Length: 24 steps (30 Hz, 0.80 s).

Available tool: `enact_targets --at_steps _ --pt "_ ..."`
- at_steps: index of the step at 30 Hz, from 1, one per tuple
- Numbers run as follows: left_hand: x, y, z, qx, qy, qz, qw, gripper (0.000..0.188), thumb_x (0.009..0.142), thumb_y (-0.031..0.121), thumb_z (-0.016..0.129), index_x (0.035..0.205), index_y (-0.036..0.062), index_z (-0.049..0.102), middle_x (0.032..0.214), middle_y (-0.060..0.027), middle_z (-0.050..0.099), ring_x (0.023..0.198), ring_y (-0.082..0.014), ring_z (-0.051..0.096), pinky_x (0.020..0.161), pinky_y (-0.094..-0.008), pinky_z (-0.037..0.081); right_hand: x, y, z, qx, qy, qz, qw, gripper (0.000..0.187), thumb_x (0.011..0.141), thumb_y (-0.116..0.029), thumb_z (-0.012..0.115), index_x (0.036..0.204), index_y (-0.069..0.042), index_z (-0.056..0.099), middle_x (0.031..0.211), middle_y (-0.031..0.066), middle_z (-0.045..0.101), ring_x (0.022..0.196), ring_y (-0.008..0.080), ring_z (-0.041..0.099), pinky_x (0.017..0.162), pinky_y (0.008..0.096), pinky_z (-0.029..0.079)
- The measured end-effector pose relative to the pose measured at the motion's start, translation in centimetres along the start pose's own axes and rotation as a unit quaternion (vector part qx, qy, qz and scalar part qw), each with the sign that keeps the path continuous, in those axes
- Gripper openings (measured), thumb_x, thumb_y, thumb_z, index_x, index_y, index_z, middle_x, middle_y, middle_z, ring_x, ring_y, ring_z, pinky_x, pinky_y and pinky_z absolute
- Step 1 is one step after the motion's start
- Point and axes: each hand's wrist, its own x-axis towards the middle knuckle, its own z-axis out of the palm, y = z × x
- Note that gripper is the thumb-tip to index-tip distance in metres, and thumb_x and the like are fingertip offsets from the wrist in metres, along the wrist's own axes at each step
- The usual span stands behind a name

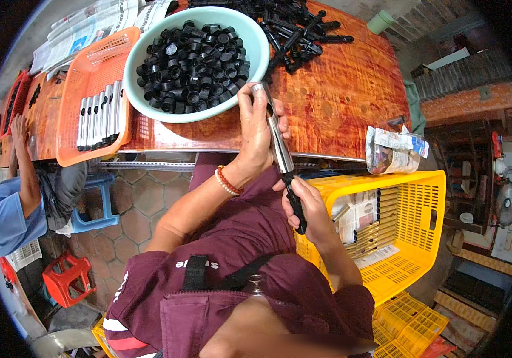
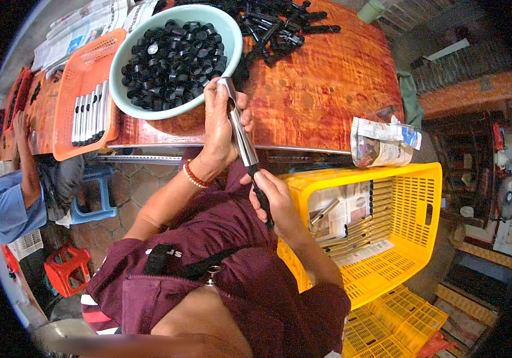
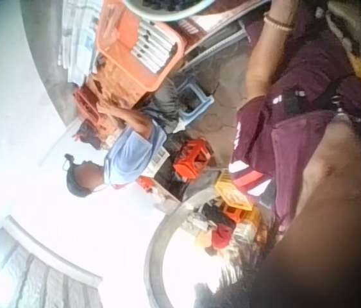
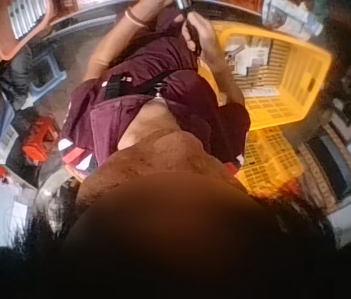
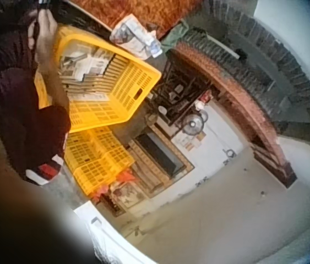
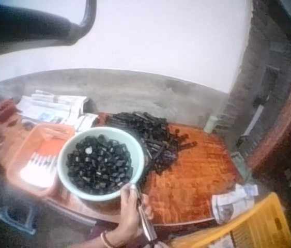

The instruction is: The person repeatedly picks up a black cylindrical handle and a silver metal rod, inserts the rod into the handle, and places the assembled unit on the table. They continue this one-at-a-time assembly process for multiple units.

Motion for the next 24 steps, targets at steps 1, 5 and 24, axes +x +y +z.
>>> enact_targets --at_steps 1,5,24 --pt "0.1 0.1 0.2 -0.011 -0.001 -0.013 1.000 0.024 0.100 0.038 0.040 0.115 0.0222 0.031 0.078 -0.0020 0.047 0.052 -0.0086 0.047 0.042 -0.0213 0.043 0.2 -0.1 -0.1 0.009 -0.008 0.000 1.000 0.034 0.101 -0.031 0.036 0.105 -0.002 0.054 0.063 -0.0009 0.046 0.042 0.0042 0.037 0.039 0.0177 0.032" --pt "0.1 0.5 0.6 -0.006 -0.022 0.021 1.000 0.024 0.100 0.038 0.040 0.115 0.0221 0.031 0.078 -0.0021 0.047 0.051 -0.0086 0.047 0.042 -0.0211 0.042 0.3 0.1 0.3 -0.092 0.019 -0.063 0.994 0.035 0.101 -0.030 0.035 0.106 -0.001 0.054 0.062 -0.0011 0.045 0.042 0.0037 0.035 0.039 0.0171 0.030" --pt "0.2 0.0 0.7 0.046 -0.034 0.007 0.998 0.023 0.100 0.036 0.043 0.117 0.0242 0.033 0.080 -0.0018 0.047 0.053 -0.0077 0.046 0.042 -0.0201 0.041 1.8 0.7 0.4 -0.024 0.029 -0.046 0.998 0.036 0.099 -0.029 0.032 0.102 -0.001 0.054 0.063 -0.0020 0.046 0.045 0.0038 0.037 0.041 0.0187 0.031"
